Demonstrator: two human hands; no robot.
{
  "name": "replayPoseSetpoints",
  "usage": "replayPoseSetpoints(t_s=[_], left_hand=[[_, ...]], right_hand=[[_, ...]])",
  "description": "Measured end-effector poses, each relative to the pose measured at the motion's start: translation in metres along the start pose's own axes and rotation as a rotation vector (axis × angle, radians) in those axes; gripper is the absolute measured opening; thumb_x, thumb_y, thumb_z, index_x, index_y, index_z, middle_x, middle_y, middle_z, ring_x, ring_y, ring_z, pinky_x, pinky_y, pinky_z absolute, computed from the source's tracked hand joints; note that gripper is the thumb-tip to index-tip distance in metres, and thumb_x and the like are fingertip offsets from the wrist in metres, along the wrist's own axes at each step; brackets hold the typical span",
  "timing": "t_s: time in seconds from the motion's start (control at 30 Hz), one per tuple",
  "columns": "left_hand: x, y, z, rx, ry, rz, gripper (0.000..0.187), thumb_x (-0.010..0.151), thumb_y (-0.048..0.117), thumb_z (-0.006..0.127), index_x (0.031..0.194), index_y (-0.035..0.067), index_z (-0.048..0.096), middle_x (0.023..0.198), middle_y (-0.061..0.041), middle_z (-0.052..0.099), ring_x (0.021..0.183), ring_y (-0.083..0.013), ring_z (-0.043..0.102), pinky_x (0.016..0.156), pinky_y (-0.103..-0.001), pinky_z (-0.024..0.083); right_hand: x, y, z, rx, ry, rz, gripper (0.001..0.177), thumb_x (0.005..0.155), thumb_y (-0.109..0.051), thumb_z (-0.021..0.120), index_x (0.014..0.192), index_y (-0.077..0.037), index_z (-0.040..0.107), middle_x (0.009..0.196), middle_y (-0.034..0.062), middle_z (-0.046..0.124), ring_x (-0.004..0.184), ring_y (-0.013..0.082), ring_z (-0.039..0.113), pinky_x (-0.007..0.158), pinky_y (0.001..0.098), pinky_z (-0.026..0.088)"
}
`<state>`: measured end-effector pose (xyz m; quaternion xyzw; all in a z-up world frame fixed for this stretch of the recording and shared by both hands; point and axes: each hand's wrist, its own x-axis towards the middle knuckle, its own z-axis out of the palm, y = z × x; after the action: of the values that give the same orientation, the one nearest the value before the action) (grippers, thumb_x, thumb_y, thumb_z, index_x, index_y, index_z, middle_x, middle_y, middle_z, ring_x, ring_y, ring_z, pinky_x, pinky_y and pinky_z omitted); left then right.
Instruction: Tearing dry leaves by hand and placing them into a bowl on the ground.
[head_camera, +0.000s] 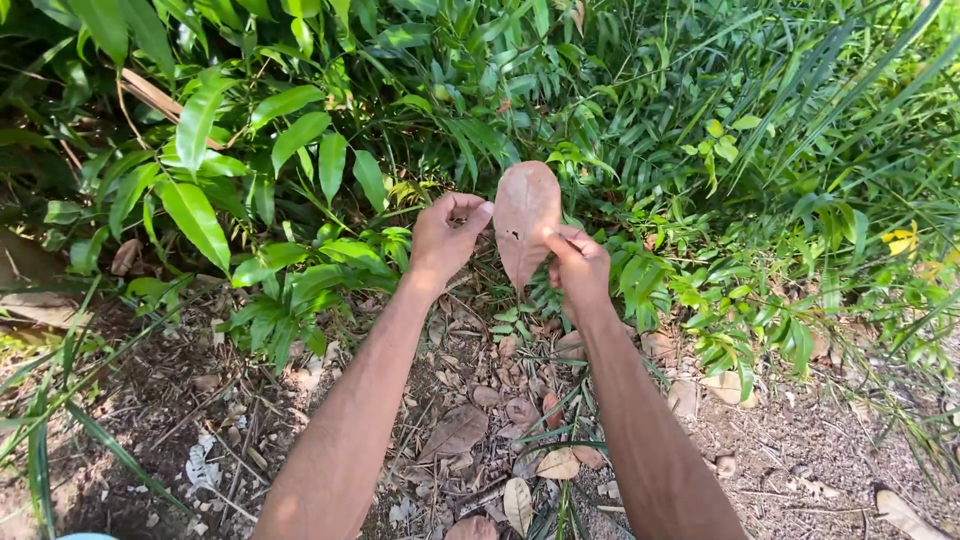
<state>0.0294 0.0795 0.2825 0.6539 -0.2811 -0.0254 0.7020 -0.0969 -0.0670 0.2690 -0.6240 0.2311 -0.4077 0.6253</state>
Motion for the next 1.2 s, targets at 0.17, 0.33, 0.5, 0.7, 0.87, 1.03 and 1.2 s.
replayPoseSetpoints(t_s=[0.17,0.33,0.5,0.7,0.87,1.03,1.2], left_hand=[[0.003,-0.01,0.005,-0.043,-0.026,0.038,0.02,0.088,0.03,0.081,0.098,0.013,0.079,0.08,-0.002,0.073,0.066,-0.007,0.054,0.061,-0.023,0.045],[-0.002,-0.015,0.004,-0.038,-0.039,0.024,0.015,0.088,0.027,0.081,0.09,0.013,0.078,0.076,0.001,0.07,0.063,-0.0061,0.053,0.057,-0.021,0.044],[0.005,-0.02,0.0,-0.024,-0.028,0.046,0.011,0.088,0.022,0.081,0.084,0.012,0.076,0.073,0.0,0.068,0.061,-0.007,0.054,0.056,-0.021,0.043],[0.007,-0.016,0.0,0.133,-0.014,0.012,0.015,0.082,0.032,0.082,0.083,0.018,0.079,0.074,-0.002,0.07,0.063,-0.0156,0.063,0.059,-0.029,0.051],[-0.005,0.002,0.002,0.197,-0.04,-0.004,0.012,0.08,0.032,0.081,0.084,0.021,0.081,0.07,0.001,0.07,0.062,-0.0142,0.064,0.059,-0.029,0.052],[-0.008,0.004,-0.004,0.273,-0.088,0.19,0.016,0.076,0.028,0.08,0.081,0.013,0.078,0.079,-0.013,0.069,0.079,-0.0359,0.069,0.073,-0.042,0.054],[-0.007,-0.005,-0.008,0.304,-0.069,0.259,0.014,0.076,0.023,0.079,0.078,0.01,0.074,0.074,-0.013,0.063,0.079,-0.0382,0.066,0.077,-0.043,0.052]], right_hand=[[-0.009,-0.006,0.011,0.085,-0.024,0.048,0.016,0.087,-0.015,0.08,0.1,-0.007,0.076,0.063,0.0024,0.06,0.039,0.0078,0.047,0.038,0.0232,0.041],[-0.029,-0.022,0.023,0.053,-0.108,0.031,0.016,0.088,-0.013,0.08,0.1,-0.004,0.075,0.064,0.0017,0.059,0.041,0.0069,0.049,0.038,0.0218,0.04],[-0.038,-0.03,0.025,0.045,-0.165,0.029,0.014,0.087,-0.011,0.081,0.098,-0.004,0.075,0.063,0.002,0.059,0.041,0.007,0.05,0.038,0.022,0.04],[-0.027,-0.016,0.016,-0.014,-0.258,0.031,0.014,0.088,-0.014,0.082,0.097,-0.007,0.075,0.074,0.0039,0.067,0.047,0.0062,0.052,0.04,0.0203,0.04],[-0.008,-0.01,0.007,-0.055,-0.264,-0.004,0.017,0.094,-0.019,0.078,0.108,-0.01,0.073,0.089,0.004,0.067,0.066,0.0119,0.059,0.056,0.023,0.049],[-0.02,-0.032,0.017,0.027,-0.187,-0.112,0.024,0.09,-0.026,0.083,0.104,-0.008,0.075,0.082,-0.0012,0.064,0.072,0.0075,0.059,0.065,0.0215,0.055],[-0.027,-0.039,0.022,0.024,-0.178,-0.184,0.016,0.087,-0.022,0.087,0.093,-0.01,0.078,0.07,-0.0041,0.06,0.065,0.0037,0.057,0.062,0.0176,0.057]])
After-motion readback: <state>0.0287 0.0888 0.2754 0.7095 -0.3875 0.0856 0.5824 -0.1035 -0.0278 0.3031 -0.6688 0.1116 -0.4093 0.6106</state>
